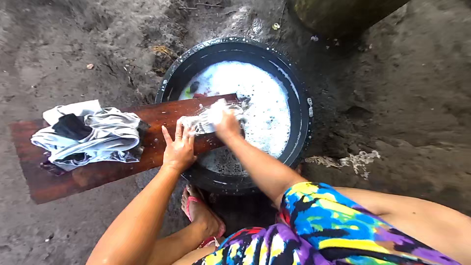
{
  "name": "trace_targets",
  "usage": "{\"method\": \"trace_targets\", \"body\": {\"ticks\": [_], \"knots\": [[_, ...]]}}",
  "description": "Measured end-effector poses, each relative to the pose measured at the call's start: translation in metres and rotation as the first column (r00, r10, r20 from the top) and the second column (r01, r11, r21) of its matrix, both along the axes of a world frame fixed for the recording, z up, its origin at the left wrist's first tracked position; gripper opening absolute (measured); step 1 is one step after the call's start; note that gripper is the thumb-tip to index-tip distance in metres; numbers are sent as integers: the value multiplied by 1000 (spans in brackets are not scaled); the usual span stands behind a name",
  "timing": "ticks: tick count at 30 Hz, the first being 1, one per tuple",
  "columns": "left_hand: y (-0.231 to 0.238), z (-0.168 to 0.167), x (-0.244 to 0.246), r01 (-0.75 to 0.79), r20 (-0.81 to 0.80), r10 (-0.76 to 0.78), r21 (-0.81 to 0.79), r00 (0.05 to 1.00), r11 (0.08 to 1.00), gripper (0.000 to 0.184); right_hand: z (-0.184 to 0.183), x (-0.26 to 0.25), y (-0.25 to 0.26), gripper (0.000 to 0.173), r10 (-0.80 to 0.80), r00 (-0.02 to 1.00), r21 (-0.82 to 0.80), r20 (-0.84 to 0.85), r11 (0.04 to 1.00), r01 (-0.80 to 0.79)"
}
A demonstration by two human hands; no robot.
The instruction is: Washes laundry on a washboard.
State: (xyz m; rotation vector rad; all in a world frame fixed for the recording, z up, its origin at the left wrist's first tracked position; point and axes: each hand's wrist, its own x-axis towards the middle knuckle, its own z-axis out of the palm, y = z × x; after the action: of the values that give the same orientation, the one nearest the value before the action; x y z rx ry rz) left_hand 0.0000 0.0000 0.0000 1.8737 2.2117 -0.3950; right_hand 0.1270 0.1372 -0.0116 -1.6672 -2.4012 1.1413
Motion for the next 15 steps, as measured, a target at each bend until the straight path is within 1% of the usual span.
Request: {"method": "trace_targets", "body": {"ticks": [2, 3, 4, 5, 6, 7, 8, 9, 10, 12, 13, 14, 15], "knots": [[2, 2, 3, -17, -4, 17, -33, 1000, 999, 90, 6, -11, -24, 58, 143, 985, 34, -96, 990, -140], [2, 3, 2, -16, -6, 16, -34, 1000, 999, 89, 1, -7, -23, 58, 170, 978, 88, -120, 983, -160], [1, 2, 2, -9, 0, 9, -22, 1000, 1000, 91, -6, 5, -11, 55, 135, 984, 107, -113, 987, -123], [0, 1, 2, -6, 5, 6, -3, 1000, 1000, 94, -13, 21, 10, 52, 39, 996, 61, -85, 998, -34], [-1, 0, 2, -7, 4, 7, -5, 1000, 1000, 94, -20, 36, 34, 51, -87, 996, 7, -25, 996, 87], [-1, 0, 2, -4, -1, 4, -7, 1000, 1000, 94, -25, 47, 53, 52, -204, 978, -35, 43, 978, 206], [0, 0, 2, 2, -8, -2, -5, 1000, 1000, 93, -28, 50, 62, 52, -277, 957, -44, 85, 958, 282], [1, 0, 1, 8, -14, -8, -5, 1000, 1000, 93, -26, 44, 58, 53, -289, 954, -37, 78, 956, 293], [2, 1, 1, 11, -20, -11, -11, 1000, 1000, 93, -19, 32, 43, 54, -239, 970, -22, 47, 971, 240], [3, 2, 3, -4, -25, 3, -34, 1000, 999, 93, 1, 1, 1, 55, -42, 999, -30, -20, 999, 42], [4, 3, 2, -14, -27, 12, -53, 1000, 998, 93, 8, -9, -11, 54, 47, 997, -27, -54, 998, -48], [3, 5, 0, -17, -21, 16, -59, 1000, 998, 93, 8, -8, -11, 55, 93, 993, -13, -74, 995, -94], [2, 6, 1, -19, -5, 19, -57, 1000, 998, 94, 1, 3, -2, 56, 80, 994, -3, -75, 997, -81]]}}
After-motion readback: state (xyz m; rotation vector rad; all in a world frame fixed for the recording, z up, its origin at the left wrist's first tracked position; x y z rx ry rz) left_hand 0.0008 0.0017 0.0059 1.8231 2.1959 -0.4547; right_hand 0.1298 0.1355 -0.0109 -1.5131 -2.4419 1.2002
